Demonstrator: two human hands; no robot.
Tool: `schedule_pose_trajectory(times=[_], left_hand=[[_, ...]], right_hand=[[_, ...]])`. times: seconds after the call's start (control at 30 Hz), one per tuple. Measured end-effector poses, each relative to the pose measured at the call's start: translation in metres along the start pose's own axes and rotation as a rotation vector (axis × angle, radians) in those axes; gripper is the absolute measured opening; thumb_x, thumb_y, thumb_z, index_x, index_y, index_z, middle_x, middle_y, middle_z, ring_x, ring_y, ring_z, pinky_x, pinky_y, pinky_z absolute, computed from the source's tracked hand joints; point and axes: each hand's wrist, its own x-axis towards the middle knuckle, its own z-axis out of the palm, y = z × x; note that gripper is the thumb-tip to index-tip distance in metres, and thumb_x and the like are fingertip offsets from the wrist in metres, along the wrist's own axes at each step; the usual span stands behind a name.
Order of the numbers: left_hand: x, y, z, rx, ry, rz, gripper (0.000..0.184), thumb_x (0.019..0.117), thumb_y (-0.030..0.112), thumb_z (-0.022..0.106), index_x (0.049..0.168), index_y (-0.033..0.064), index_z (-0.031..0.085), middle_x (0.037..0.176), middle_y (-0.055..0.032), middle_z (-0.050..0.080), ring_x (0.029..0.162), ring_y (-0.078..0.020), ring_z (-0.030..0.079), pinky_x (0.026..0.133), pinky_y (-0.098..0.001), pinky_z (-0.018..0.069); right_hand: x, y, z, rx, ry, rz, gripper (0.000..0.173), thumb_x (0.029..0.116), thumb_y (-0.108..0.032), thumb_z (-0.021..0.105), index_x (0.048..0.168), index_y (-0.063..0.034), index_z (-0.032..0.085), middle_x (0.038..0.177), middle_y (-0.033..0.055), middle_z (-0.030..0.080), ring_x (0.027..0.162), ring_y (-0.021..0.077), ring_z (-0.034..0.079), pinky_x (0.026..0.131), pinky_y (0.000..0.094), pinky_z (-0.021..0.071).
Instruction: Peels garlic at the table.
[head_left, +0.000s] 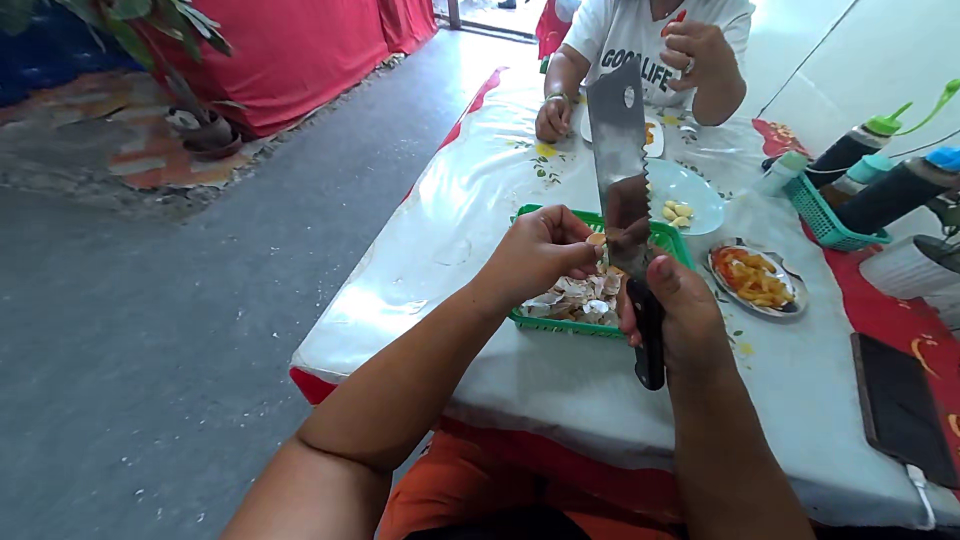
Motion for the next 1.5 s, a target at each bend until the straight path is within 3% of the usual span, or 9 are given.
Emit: schedule_pose_trajectory(times=[0.07, 0.13, 0.3, 0.57, 0.8, 1.07, 1.27, 1.4, 1.5], left_hand=[[-0.001, 0.0, -0.001, 0.015, 0.001, 0.008, 0.011, 0.0935, -0.002, 0.07, 0.099, 0.0006, 0.061, 0.082, -0.0058, 0.071, 0.069, -0.0118, 0.072, 0.066, -0.0267, 0.0632], [-0.001, 0.0, 0.001, 0.015, 0.014, 0.004, 0.011, 0.093, -0.002, 0.07, 0.099, 0.0009, 0.061, 0.082, -0.0059, 0.071, 0.068, -0.0119, 0.071, 0.065, -0.0264, 0.0629], [-0.002, -0.001, 0.004, -0.015, 0.032, 0.014, 0.014, 0.092, -0.003, 0.07, 0.097, 0.0031, 0.058, 0.078, -0.0039, 0.069, 0.066, -0.0112, 0.071, 0.065, -0.0274, 0.063], [-0.002, -0.002, 0.006, 0.021, 0.027, 0.035, 0.014, 0.0919, -0.001, 0.072, 0.097, 0.0032, 0.06, 0.079, -0.0032, 0.069, 0.067, -0.0099, 0.07, 0.065, -0.0259, 0.0629], [0.0, -0.004, 0.006, 0.045, 0.027, -0.002, 0.013, 0.0933, 0.0, 0.071, 0.1, 0.0005, 0.06, 0.08, -0.0058, 0.07, 0.068, -0.0121, 0.072, 0.066, -0.0276, 0.0635], [-0.003, 0.002, -0.003, -0.072, -0.108, 0.021, 0.009, 0.0981, -0.001, 0.063, 0.107, 0.0009, 0.063, 0.094, -0.0066, 0.073, 0.081, -0.0126, 0.073, 0.074, -0.0274, 0.0631], [0.005, 0.0, -0.014, -0.212, -0.114, -0.045, 0.018, 0.107, 0.008, 0.05, 0.122, 0.0044, 0.059, 0.102, -0.0074, 0.072, 0.086, -0.0136, 0.073, 0.079, -0.0287, 0.0618], [0.008, 0.0, -0.014, -0.3, -0.072, -0.122, 0.019, 0.1098, 0.013, 0.045, 0.12, 0.0052, 0.059, 0.103, -0.0081, 0.072, 0.083, -0.0128, 0.072, 0.076, -0.026, 0.0607], [0.008, -0.001, -0.011, -0.281, -0.045, -0.097, 0.017, 0.1072, 0.01, 0.052, 0.12, 0.0045, 0.06, 0.104, -0.0069, 0.071, 0.086, -0.0124, 0.071, 0.08, -0.0263, 0.0603]], right_hand=[[-0.001, 0.001, 0.0, -0.048, 0.015, -0.02, 0.052, 0.1042, -0.055, 0.048, 0.131, -0.0116, 0.059, 0.06, -0.003, 0.058, 0.046, 0.0049, 0.058, 0.044, 0.0174, 0.0521], [-0.001, 0.001, 0.001, -0.088, 0.016, -0.029, 0.049, 0.1051, -0.048, 0.051, 0.139, -0.0124, 0.057, 0.059, -0.0033, 0.058, 0.046, 0.0048, 0.058, 0.044, 0.0177, 0.0525], [0.001, 0.002, 0.006, -0.11, 0.006, 0.023, 0.06, 0.0953, -0.047, 0.066, 0.143, -0.017, 0.046, 0.065, -0.0011, 0.061, 0.048, 0.0048, 0.059, 0.045, 0.0178, 0.0527], [0.001, 0.0, 0.01, -0.119, 0.034, 0.077, 0.057, 0.0986, -0.043, 0.061, 0.146, -0.0155, 0.044, 0.069, 0.0004, 0.063, 0.048, 0.0054, 0.058, 0.044, 0.0174, 0.0517], [0.001, 0.0, 0.011, -0.127, 0.048, 0.069, 0.053, 0.1031, -0.048, 0.052, 0.144, -0.0145, 0.048, 0.064, -0.0013, 0.058, 0.047, 0.005, 0.057, 0.043, 0.0178, 0.0513], [0.001, 0.0, -0.004, 0.107, 0.062, 0.07, 0.051, 0.1024, -0.058, 0.048, 0.127, -0.0144, 0.055, 0.06, -0.001, 0.056, 0.045, 0.0069, 0.058, 0.044, 0.0208, 0.0538], [0.004, 0.001, -0.007, 0.183, 0.049, 0.084, 0.053, 0.1015, -0.059, 0.05, 0.126, -0.0123, 0.055, 0.061, 0.0023, 0.057, 0.045, 0.0093, 0.059, 0.044, 0.0222, 0.0548], [0.004, 0.0, -0.008, 0.191, 0.075, 0.077, 0.049, 0.1035, -0.056, 0.047, 0.127, -0.0133, 0.053, 0.061, 0.0014, 0.056, 0.044, 0.0089, 0.057, 0.043, 0.0232, 0.0543], [0.003, 0.001, -0.01, 0.2, -0.011, 0.051, 0.059, 0.0997, -0.062, 0.051, 0.138, -0.0169, 0.05, 0.063, 0.0011, 0.058, 0.046, 0.0087, 0.058, 0.044, 0.0221, 0.0544]])
